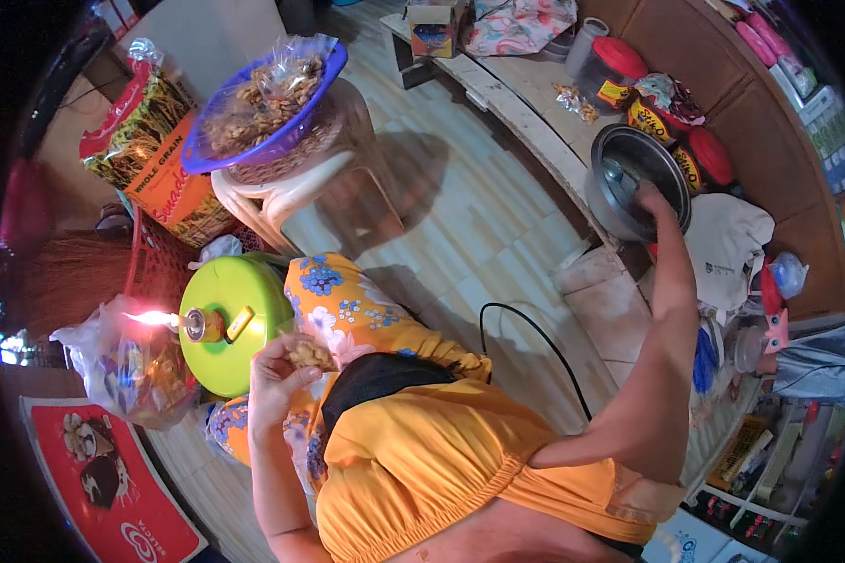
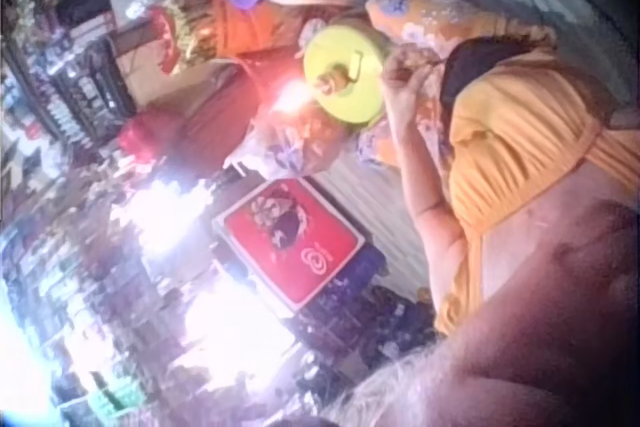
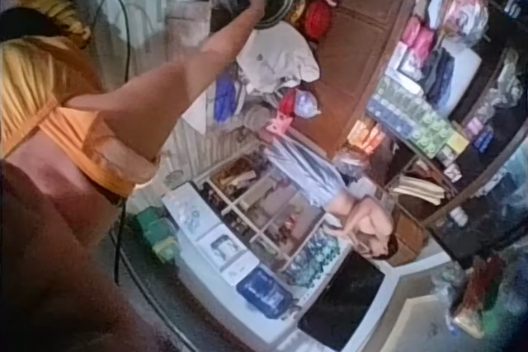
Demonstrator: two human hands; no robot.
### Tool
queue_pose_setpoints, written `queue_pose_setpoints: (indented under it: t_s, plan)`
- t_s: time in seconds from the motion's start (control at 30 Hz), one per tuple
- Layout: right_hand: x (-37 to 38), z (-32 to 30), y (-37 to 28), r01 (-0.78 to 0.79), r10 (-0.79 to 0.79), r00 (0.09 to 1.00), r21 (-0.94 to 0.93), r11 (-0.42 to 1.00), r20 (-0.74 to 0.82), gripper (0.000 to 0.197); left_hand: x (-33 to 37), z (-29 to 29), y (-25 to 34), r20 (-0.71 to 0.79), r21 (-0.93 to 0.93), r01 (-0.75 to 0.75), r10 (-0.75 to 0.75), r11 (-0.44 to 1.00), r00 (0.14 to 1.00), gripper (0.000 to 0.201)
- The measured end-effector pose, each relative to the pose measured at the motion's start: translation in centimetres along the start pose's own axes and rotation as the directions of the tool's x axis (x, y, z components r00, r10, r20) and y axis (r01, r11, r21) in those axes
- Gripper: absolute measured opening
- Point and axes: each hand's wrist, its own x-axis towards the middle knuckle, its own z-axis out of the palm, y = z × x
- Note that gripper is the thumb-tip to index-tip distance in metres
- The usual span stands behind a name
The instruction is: The person places small food items into small plastic bags by hand while seated, using a lighter to seal the edges of the bags near a candle.
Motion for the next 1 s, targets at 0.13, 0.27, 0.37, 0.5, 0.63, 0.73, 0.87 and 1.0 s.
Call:
queue_pose_setpoints:
  t_s: [0.13,0.27,0.37,0.5,0.63,0.73,0.87,1.0]
  plan:
    - [-0.5,-2.6,-4.0,0.012,-0.017,0.998,-0.08,0.997,-0.062,0.02,-0.8,0.5,0.3,0.004,0.057,0.022,-0.023,0.998,1.0,0.035]
    - [-3.2,-6.3,-7.3,0.031,-0.044,0.994,-0.12,0.992,-0.102,0.018,-1.2,0.4,0.2,0.017,0.056,0.018,-0.019,0.998,1.0,0.037]
    - [-3.9,-7.2,-7.2,0.141,-0.145,0.989,-0.153,0.978,-0.016,0.017,-1.0,0.6,0.0,0.017,0.061,-0.007,0.006,0.998,1.0,0.039]
    - [-3.8,-6.7,-5.9,0.156,-0.159,0.975,0.032,0.987,0.156,0.016,-0.3,0.7,0.0,0.056,0.1,-0.03,0.024,0.995,0.998,0.039]
    - [-5.1,-8.1,-5.8,0.095,-0.171,0.956,0.304,0.948,0.236,0.013,0.6,1.4,0.5,0.093,0.06,-0.007,0.002,0.998,0.996,0.04]
    - [-6.1,-9.4,-5.1,0.021,-0.123,0.972,0.453,0.891,0.198,0.012,1.6,2.2,0.9,0.127,-0.026,0.021,-0.018,0.999,0.992,0.041]
    - [-6.5,-10.7,-4.5,-0.003,-0.081,0.984,0.464,0.886,0.161,0.011,3.2,2.8,0.6,0.185,-0.006,0.007,-0.005,1.0,0.983,0.041]
    - [-6.5,-11.1,-4.2,-0.039,-0.023,0.992,0.481,0.876,0.121,0.011,4.6,4.1,0.7,0.241,-0.041,0.007,0.003,0.999,0.971,0.043]
